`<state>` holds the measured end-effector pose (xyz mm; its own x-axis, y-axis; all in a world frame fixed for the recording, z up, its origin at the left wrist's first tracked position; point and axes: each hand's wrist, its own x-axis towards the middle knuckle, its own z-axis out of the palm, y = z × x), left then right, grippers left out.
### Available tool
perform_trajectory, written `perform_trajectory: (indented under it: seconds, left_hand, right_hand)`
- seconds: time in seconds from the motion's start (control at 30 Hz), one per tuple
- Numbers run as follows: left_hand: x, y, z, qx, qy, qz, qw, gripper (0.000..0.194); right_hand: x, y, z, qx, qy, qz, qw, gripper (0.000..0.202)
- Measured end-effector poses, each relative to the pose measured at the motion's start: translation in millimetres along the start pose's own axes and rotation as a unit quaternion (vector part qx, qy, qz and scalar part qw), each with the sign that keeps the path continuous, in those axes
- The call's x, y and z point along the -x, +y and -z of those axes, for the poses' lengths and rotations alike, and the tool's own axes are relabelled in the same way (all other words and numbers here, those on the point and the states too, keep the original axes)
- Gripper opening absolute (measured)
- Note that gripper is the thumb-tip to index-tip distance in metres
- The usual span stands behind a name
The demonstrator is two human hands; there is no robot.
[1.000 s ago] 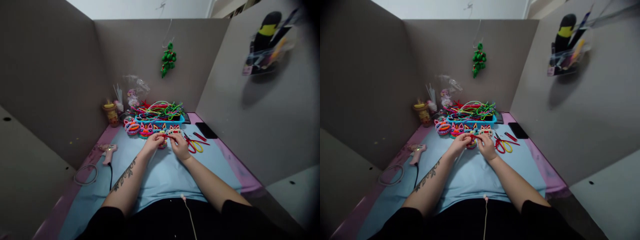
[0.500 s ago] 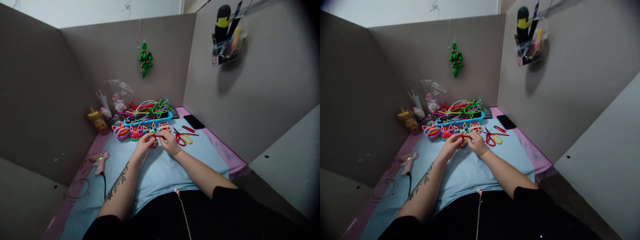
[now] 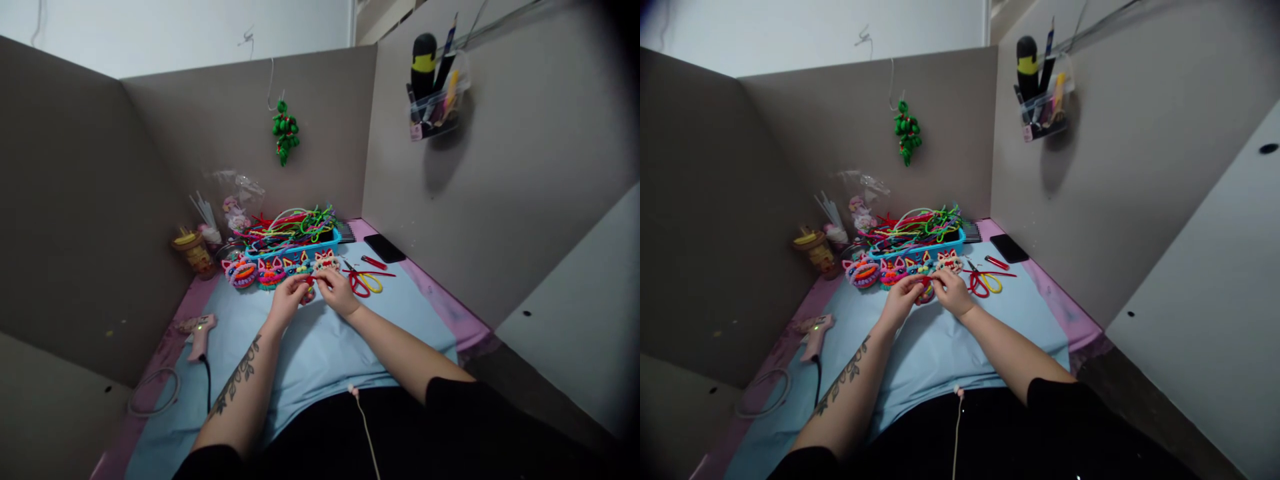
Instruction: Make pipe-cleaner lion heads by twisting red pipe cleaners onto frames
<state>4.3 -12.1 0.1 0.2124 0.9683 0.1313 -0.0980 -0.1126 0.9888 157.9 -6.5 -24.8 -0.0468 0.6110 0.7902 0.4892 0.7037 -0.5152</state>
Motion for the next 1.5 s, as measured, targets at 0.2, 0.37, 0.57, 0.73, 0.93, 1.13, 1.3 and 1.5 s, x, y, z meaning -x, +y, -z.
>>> perform_trajectory:
  seconds: [0.2,0.37,0.57,0.73,0.93,1.13,1.3,1.5]
  left_hand:
    - [2.1,3.6,-2.8,0.075,0.010,0.029,0.997,0.045]
    - [0.5,-0.4,3.5,0.114,-0.021,0.046,0.992,0.045]
    - [-0.2,-1.0,5.7,0.163,-0.039,0.052,0.984,0.041]
    - [-8.0,5.4,12.9,0.289,0.107,-0.030,0.951,0.030]
    - [-10.3,5.3,13.9,0.317,0.126,-0.057,0.938,0.019]
    - [-2.3,4.8,-0.6,0.318,0.096,-0.049,0.942,0.034]
    - [-2.9,11.3,4.6,0.282,0.117,-0.083,0.949,0.032]
    - [-2.5,23.4,23.7,0.095,0.198,-0.202,0.954,0.023]
  right_hand:
    - [-0.8,0.1,0.4,-0.025,0.003,0.013,1.000,0.013]
    - [-1.7,1.3,-0.9,-0.076,0.023,0.009,0.997,0.008]
    - [-1.3,1.0,4.1,-0.051,0.040,-0.014,0.998,0.008]
    - [5.2,-7.0,4.5,0.048,0.091,0.069,0.992,0.022]
    - [8.4,-22.8,-9.4,-0.047,-0.085,0.079,0.992,0.031]
    - [10.4,-25.8,-13.6,-0.132,-0.106,-0.023,0.985,0.048]
    - [9.6,-37.9,-14.7,-0.097,-0.073,0.006,0.993,0.044]
    - [17.4,-40.7,-25.2,-0.048,-0.095,-0.022,0.994,0.023]
